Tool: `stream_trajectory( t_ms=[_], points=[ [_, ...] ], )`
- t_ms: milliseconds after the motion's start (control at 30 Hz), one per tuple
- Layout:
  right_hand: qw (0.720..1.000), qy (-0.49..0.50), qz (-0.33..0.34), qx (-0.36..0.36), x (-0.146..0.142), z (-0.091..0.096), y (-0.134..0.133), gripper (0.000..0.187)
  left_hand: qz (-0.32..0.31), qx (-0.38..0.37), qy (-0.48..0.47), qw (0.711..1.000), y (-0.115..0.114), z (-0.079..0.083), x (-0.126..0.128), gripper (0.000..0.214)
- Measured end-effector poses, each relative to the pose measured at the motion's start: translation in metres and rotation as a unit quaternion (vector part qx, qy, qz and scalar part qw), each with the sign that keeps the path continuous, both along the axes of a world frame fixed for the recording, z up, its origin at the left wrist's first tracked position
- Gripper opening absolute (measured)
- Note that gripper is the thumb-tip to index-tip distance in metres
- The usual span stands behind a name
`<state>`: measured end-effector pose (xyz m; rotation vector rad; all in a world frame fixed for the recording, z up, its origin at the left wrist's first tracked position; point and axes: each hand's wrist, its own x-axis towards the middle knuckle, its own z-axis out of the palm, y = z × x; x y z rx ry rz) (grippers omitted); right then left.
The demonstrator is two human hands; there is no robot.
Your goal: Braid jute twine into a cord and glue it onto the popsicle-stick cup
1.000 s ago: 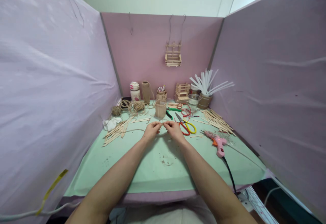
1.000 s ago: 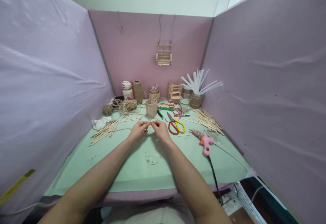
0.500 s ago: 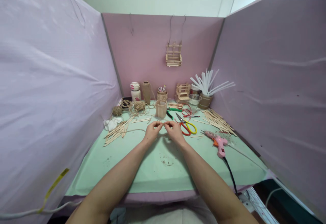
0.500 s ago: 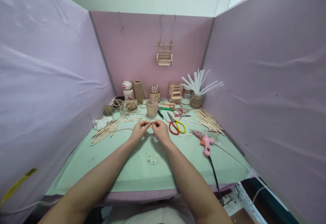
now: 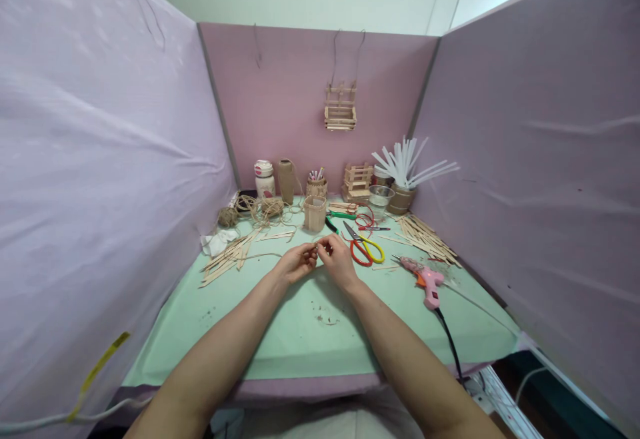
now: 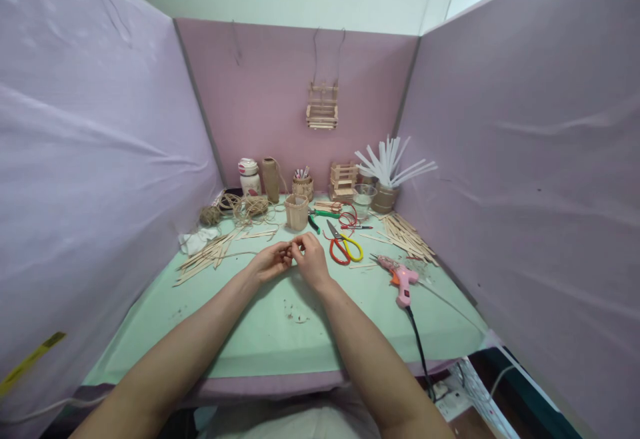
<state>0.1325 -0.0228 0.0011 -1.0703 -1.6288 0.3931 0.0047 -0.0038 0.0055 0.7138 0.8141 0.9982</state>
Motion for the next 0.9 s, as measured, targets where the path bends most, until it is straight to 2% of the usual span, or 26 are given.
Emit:
stream_trajectory(
  t_ms=[100, 200, 367, 467, 533, 600, 667, 767, 833, 900],
  points=[
    [0.998, 0.040, 0.007, -0.041, 0.002, 0.000, 0.002, 0.013, 0.019, 0.082, 0.034, 0.996, -0.002, 0.001, 0.000, 0.023],
    [0.992, 0.080, 0.017, -0.092, 0.004, 0.000, 0.006, 0.017, 0.045, 0.155, 0.108, 0.981, -0.003, -0.001, 0.001, 0.032],
    [0.988, 0.097, 0.022, -0.118, 0.007, 0.001, 0.008, 0.017, 0.025, 0.208, 0.209, 0.955, 0.000, -0.004, 0.000, 0.041],
    [0.989, 0.093, 0.023, -0.112, 0.008, 0.002, 0.008, 0.015, 0.003, 0.225, 0.231, 0.946, 0.000, -0.003, -0.001, 0.040],
    [0.989, 0.091, 0.020, -0.113, 0.008, 0.002, 0.008, 0.014, 0.011, 0.242, 0.257, 0.935, -0.001, -0.002, -0.001, 0.036],
    [0.989, 0.088, 0.016, -0.115, 0.008, 0.002, 0.008, 0.015, 0.045, 0.277, 0.303, 0.911, -0.003, -0.001, 0.000, 0.030],
    [0.989, 0.084, 0.009, -0.118, 0.008, 0.000, 0.008, 0.015, 0.076, 0.323, 0.357, 0.873, -0.004, -0.001, 0.000, 0.025],
    [0.989, 0.077, -0.008, -0.128, 0.007, -0.003, 0.010, 0.015, 0.081, 0.365, 0.412, 0.831, -0.007, 0.000, 0.001, 0.020],
    [0.987, 0.079, -0.041, -0.131, 0.008, -0.004, 0.012, 0.014, 0.062, 0.365, 0.417, 0.830, -0.010, 0.001, 0.003, 0.019],
    [0.985, 0.086, -0.080, -0.126, 0.009, -0.005, 0.013, 0.015, 0.034, 0.359, 0.402, 0.842, -0.013, 0.004, 0.004, 0.019]
  ],
)
